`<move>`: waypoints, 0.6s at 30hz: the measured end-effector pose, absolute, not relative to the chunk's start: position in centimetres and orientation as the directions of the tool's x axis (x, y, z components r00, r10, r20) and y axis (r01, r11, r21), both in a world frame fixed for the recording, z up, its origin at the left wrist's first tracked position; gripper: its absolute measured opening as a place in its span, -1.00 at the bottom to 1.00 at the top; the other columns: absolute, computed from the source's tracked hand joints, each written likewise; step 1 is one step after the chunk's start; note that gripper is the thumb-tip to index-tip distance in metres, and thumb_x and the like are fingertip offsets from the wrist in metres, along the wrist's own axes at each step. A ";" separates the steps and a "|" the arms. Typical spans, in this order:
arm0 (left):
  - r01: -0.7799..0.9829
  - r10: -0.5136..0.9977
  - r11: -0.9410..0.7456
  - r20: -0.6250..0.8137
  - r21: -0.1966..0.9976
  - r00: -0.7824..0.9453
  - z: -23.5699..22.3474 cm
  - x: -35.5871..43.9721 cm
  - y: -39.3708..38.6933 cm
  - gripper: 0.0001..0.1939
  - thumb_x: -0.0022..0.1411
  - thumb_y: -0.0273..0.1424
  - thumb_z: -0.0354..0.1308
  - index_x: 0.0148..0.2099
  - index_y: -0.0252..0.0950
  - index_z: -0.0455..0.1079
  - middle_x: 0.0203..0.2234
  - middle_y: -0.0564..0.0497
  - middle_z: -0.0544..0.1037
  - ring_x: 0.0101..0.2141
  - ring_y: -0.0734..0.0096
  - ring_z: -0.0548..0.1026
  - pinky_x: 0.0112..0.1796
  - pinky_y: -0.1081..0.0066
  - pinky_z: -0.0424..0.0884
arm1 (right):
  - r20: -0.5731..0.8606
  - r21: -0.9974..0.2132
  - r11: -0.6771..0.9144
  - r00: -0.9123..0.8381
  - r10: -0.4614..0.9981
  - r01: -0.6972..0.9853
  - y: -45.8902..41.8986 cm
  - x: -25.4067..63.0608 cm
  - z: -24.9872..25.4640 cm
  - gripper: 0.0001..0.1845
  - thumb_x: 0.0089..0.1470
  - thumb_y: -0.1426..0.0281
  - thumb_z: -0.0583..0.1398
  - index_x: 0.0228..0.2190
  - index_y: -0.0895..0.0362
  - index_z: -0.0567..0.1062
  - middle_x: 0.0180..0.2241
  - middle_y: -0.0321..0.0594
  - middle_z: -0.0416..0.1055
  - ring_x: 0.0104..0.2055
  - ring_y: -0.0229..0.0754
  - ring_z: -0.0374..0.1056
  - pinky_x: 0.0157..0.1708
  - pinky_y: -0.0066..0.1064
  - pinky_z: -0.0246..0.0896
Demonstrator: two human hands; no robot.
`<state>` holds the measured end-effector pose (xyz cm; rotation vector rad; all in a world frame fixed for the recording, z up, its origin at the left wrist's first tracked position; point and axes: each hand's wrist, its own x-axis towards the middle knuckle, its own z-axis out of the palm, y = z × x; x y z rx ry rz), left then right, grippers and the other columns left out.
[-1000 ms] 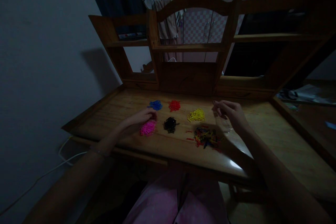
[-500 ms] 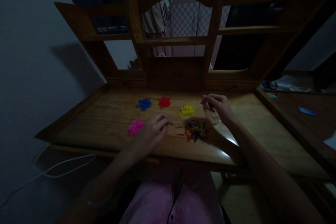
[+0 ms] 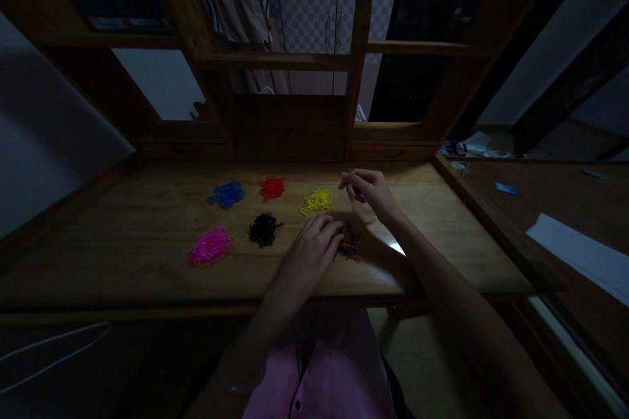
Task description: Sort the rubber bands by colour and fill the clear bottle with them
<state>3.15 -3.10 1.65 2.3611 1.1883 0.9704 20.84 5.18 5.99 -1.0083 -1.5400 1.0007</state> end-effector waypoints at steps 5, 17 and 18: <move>0.604 0.845 -0.534 0.376 0.591 0.380 0.2 1.8 -4.6 -0.51 0.21 -0.23 0.23 0.17 -0.15 0.29 0.07 -0.09 0.36 0.12 0.17 0.32 0.13 0.19 0.28 | 0.338 -0.931 0.350 -0.113 0.934 0.103 5.3 21.5 6.3 -0.61 0.13 0.15 0.16 -0.54 0.19 0.50 -0.68 -0.38 0.20 -0.65 -0.40 0.02 -0.65 -0.49 -0.15; 0.566 0.941 -0.337 0.254 0.753 0.223 0.1 -1.8 -5.2 -0.61 0.23 -0.34 0.20 0.12 -0.11 0.35 0.06 -0.03 0.45 0.07 0.22 0.42 0.10 0.20 0.33 | 0.266 -0.934 0.323 -0.305 0.915 0.154 4.1 20.4 6.4 -0.63 0.15 0.13 0.17 -0.49 0.17 0.50 -0.65 -0.37 0.30 -0.72 -0.43 0.09 -0.71 -0.50 -0.09; 0.532 0.949 -0.311 0.226 0.788 0.220 0.2 -1.7 -5.1 -0.62 0.23 -0.36 0.19 0.10 -0.13 0.36 0.03 -0.03 0.48 0.01 0.24 0.47 0.05 0.23 0.38 | 0.261 -0.936 0.318 -0.303 0.916 0.154 4.0 20.4 6.5 -0.63 0.14 0.14 0.18 -0.50 0.17 0.50 -0.65 -0.37 0.30 -0.72 -0.43 0.09 -0.72 -0.51 -0.09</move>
